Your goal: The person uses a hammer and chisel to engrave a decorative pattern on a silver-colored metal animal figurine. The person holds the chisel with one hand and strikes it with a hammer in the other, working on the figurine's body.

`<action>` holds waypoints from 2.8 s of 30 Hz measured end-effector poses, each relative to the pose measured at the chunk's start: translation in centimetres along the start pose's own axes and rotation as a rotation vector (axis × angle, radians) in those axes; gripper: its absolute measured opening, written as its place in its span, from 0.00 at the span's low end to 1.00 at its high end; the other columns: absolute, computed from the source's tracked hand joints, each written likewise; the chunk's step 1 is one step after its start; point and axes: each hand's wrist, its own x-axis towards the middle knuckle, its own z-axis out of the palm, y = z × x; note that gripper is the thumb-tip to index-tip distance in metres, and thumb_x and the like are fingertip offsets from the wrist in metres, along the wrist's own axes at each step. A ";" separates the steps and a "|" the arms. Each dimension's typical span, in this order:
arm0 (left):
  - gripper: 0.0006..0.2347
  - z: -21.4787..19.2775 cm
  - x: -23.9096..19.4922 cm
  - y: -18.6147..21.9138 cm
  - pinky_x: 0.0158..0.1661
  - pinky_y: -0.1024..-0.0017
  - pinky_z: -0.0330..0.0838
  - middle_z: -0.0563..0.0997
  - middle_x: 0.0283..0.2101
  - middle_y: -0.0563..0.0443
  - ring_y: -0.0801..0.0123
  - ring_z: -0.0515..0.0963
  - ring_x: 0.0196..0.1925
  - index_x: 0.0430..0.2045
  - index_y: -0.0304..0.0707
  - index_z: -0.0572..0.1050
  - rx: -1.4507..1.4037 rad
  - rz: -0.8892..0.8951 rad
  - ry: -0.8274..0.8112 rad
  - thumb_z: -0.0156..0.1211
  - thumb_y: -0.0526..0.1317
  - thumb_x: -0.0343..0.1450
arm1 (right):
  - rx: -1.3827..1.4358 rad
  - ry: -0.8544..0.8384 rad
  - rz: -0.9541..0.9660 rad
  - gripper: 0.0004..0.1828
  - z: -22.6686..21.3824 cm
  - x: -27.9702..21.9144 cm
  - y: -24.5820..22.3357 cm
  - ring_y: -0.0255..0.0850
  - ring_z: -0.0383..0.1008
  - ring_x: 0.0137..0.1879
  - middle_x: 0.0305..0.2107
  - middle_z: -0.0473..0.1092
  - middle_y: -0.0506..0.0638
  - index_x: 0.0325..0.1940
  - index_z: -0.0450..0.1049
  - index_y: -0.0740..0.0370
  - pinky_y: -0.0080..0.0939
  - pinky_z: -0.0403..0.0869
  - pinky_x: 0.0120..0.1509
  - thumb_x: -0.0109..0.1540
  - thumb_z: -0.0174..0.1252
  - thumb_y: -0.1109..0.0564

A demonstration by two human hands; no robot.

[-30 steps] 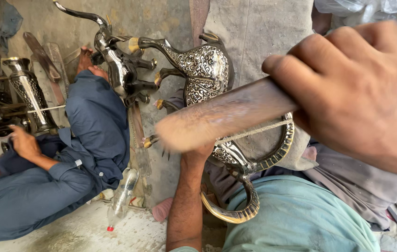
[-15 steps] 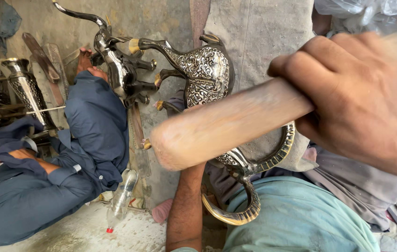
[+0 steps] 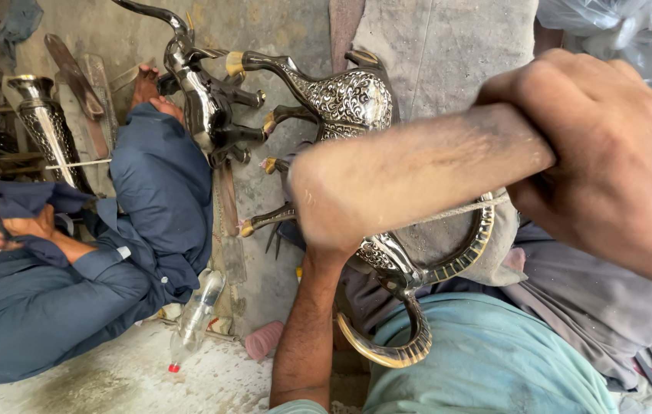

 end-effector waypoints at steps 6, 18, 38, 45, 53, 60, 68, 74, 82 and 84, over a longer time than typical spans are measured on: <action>0.14 -0.2 0.6 0.7 0.54 0.58 0.79 0.81 0.49 0.40 0.47 0.84 0.52 0.48 0.30 0.75 0.019 0.049 0.011 0.62 0.36 0.70 | -0.081 -0.035 0.021 0.32 0.1 -0.1 0.3 0.53 0.73 0.44 0.37 0.71 0.55 0.52 0.77 0.59 0.50 0.72 0.50 0.43 0.69 0.65; 0.17 -0.6 2.5 2.8 0.51 0.60 0.81 0.78 0.50 0.36 0.45 0.84 0.50 0.54 0.33 0.68 -0.023 0.145 0.029 0.59 0.31 0.70 | -0.118 -0.027 -0.002 0.29 1.4 -0.1 0.9 0.48 0.74 0.46 0.41 0.74 0.53 0.51 0.77 0.58 0.42 0.73 0.50 0.46 0.72 0.63; 0.11 -1.0 2.8 2.6 0.51 0.60 0.78 0.80 0.45 0.41 0.48 0.83 0.47 0.47 0.35 0.73 -0.007 0.179 -0.013 0.59 0.33 0.71 | -0.125 0.032 -0.037 0.31 1.4 0.1 0.1 0.51 0.71 0.44 0.38 0.72 0.56 0.51 0.80 0.62 0.47 0.71 0.46 0.43 0.74 0.65; 0.06 -0.6 2.3 2.3 0.46 0.57 0.78 0.80 0.41 0.43 0.51 0.83 0.42 0.42 0.36 0.72 -0.158 -0.092 0.086 0.56 0.35 0.73 | -0.215 0.002 -0.053 0.29 -0.2 1.6 -1.9 0.48 0.73 0.39 0.35 0.73 0.56 0.51 0.80 0.62 0.45 0.73 0.40 0.44 0.75 0.63; 0.09 0.1 1.0 1.1 0.37 0.64 0.79 0.81 0.43 0.42 0.59 0.83 0.38 0.48 0.40 0.65 -0.078 0.052 0.159 0.57 0.36 0.78 | -0.268 -0.013 -0.021 0.25 0.0 1.6 -3.2 0.49 0.74 0.37 0.33 0.72 0.55 0.52 0.77 0.61 0.47 0.74 0.42 0.51 0.74 0.60; 0.14 -1.9 0.8 1.9 0.30 0.72 0.81 0.79 0.42 0.40 0.60 0.85 0.41 0.54 0.35 0.57 -0.697 -0.255 0.507 0.55 0.36 0.80 | 0.059 0.117 0.358 0.24 7.0 -6.9 4.5 0.49 0.76 0.45 0.41 0.72 0.61 0.59 0.73 0.66 0.45 0.75 0.49 0.60 0.71 0.61; 0.17 -3.6 1.1 2.6 0.42 0.70 0.81 0.78 0.46 0.38 0.61 0.82 0.46 0.56 0.35 0.58 -0.679 -0.361 0.373 0.58 0.28 0.78 | 0.118 -0.303 1.344 0.26 14.6 -22.2 10.0 0.56 0.77 0.46 0.44 0.73 0.68 0.60 0.70 0.75 0.50 0.75 0.51 0.64 0.67 0.54; 0.13 -1.6 3.8 4.7 0.43 0.72 0.81 0.79 0.46 0.38 0.63 0.82 0.45 0.51 0.31 0.59 -0.671 -0.338 0.252 0.58 0.29 0.79 | 0.232 -0.229 1.414 0.31 13.3 -22.3 7.9 0.60 0.77 0.47 0.45 0.73 0.74 0.61 0.67 0.81 0.53 0.75 0.53 0.68 0.64 0.50; 0.12 -1.2 4.2 5.2 0.41 0.71 0.80 0.79 0.46 0.40 0.66 0.82 0.44 0.49 0.27 0.58 -0.395 -0.166 0.278 0.55 0.32 0.81 | 0.036 -0.037 0.363 0.35 5.2 -6.0 0.2 0.50 0.75 0.38 0.42 0.72 0.67 0.73 0.57 0.73 0.42 0.73 0.42 0.61 0.57 0.71; 0.12 -1.0 4.0 4.9 0.41 0.73 0.80 0.78 0.46 0.40 0.66 0.81 0.44 0.49 0.27 0.57 -0.370 -0.159 0.260 0.55 0.33 0.81 | -0.039 -0.065 0.244 0.36 2.9 -1.9 -1.7 0.52 0.75 0.38 0.41 0.72 0.68 0.72 0.59 0.72 0.46 0.73 0.42 0.59 0.57 0.74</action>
